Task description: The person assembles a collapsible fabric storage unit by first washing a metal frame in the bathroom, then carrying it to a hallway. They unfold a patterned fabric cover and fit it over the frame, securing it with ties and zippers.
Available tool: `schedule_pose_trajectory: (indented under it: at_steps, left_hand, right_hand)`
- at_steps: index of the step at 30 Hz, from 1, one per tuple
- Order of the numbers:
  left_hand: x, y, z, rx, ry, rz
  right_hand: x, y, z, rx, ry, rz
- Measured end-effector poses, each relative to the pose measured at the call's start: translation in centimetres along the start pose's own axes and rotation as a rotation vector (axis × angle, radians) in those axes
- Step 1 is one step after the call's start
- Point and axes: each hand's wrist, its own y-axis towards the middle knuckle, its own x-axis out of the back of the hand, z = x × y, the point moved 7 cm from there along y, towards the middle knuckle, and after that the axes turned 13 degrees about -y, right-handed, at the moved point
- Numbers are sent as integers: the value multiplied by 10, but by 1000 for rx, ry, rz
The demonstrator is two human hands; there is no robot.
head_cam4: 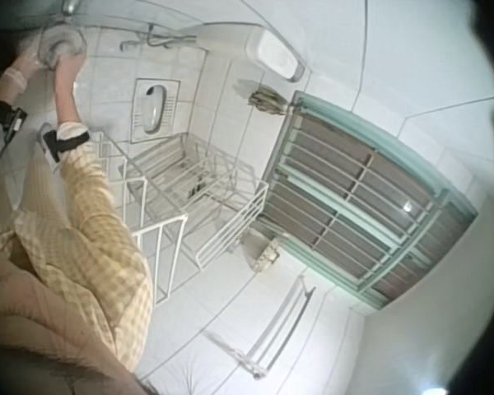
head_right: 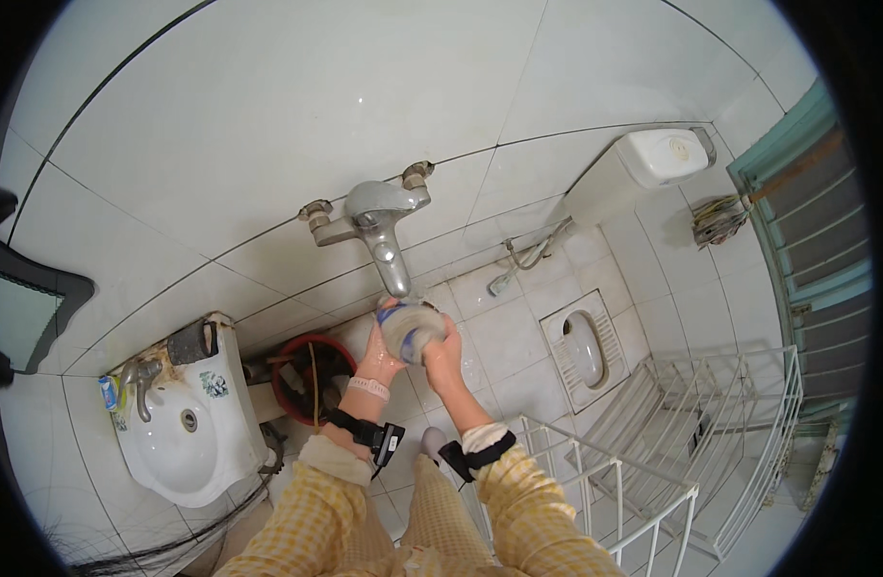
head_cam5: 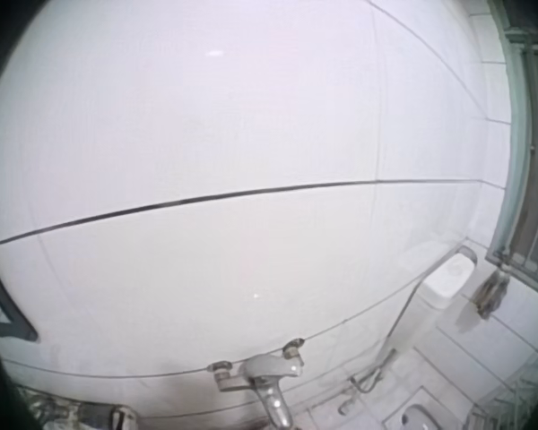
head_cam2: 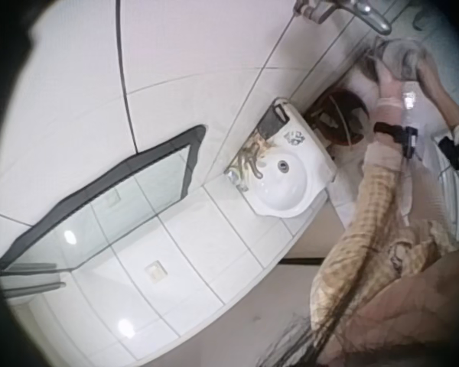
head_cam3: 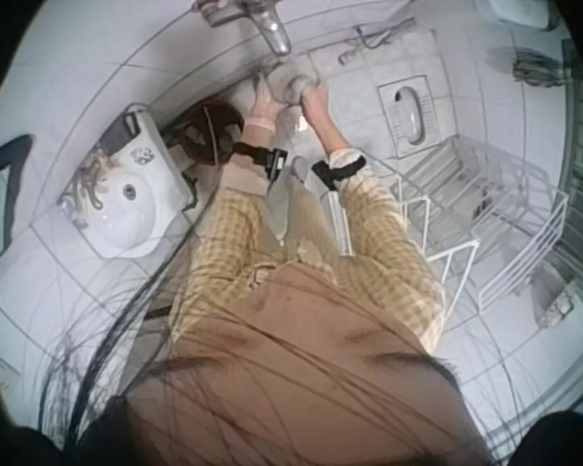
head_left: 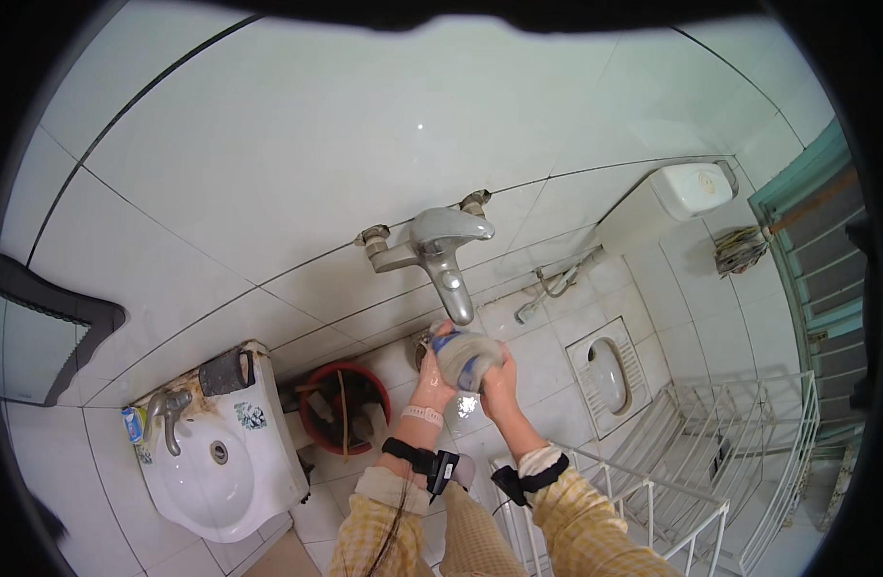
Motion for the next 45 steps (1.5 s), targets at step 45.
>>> schedule_pose_trajectory:
  at_steps: [45]
  left_hand:
    - [-26, 6, -26, -736, 950, 29]
  right_hand:
    - [14, 15, -30, -204, 796, -342]
